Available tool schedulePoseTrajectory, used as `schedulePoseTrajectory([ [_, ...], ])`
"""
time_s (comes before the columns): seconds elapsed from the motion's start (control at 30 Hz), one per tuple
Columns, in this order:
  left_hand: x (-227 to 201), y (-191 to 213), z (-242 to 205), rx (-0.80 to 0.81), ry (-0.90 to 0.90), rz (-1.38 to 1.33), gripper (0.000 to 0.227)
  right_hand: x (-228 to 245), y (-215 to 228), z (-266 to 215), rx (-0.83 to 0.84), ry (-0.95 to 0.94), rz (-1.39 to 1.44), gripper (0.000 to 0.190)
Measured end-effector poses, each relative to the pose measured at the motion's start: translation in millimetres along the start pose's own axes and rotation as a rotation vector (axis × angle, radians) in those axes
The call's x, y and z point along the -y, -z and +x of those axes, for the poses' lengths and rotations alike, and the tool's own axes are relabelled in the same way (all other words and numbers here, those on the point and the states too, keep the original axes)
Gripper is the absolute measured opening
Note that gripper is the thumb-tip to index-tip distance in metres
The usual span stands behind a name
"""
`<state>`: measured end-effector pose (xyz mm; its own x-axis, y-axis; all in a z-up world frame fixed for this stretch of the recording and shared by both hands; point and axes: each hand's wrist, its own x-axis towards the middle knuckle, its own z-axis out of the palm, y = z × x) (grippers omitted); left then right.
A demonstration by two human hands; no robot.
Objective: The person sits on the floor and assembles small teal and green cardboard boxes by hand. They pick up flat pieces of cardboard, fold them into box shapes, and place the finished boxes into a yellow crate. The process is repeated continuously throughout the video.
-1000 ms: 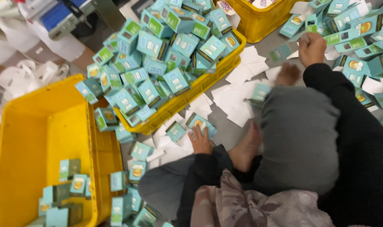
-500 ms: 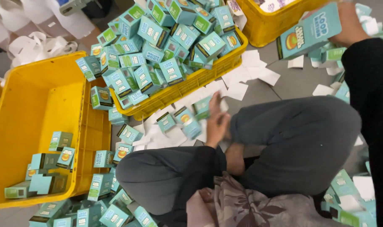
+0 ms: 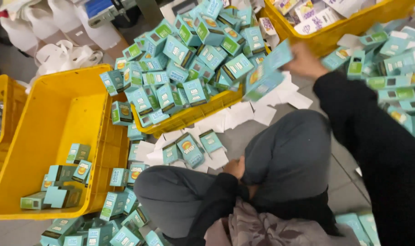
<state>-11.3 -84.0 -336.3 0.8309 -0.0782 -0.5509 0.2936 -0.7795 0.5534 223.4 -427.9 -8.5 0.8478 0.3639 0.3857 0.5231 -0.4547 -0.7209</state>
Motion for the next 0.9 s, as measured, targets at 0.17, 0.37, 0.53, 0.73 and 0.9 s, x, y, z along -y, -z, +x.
schedulePoseTrajectory([
  [0.17, -21, 48, -26, -0.047, 0.01, 0.07, 0.072, 93, -76, 11, 0.061, -0.148, 0.238, 0.02],
  [0.37, -116, 200, -138, -0.497, -0.286, 0.03, 0.059, 95, -150, -13, -0.077, -0.224, 0.25, 0.03],
  [0.53, -140, 249, -154, -0.735, -0.579, -0.069, 0.095, 121, -189, -35, -0.075, -0.261, 0.275, 0.031],
  [0.73, -119, 241, -122, -0.604, -0.572, -0.548, 0.1, 121, -200, -37, -0.058, -0.364, 0.528, 0.029],
  [0.9, -109, 231, -109, -0.592, -0.601, -0.746, 0.093, 100, -215, -38, -0.027, -0.609, 0.942, 0.023],
])
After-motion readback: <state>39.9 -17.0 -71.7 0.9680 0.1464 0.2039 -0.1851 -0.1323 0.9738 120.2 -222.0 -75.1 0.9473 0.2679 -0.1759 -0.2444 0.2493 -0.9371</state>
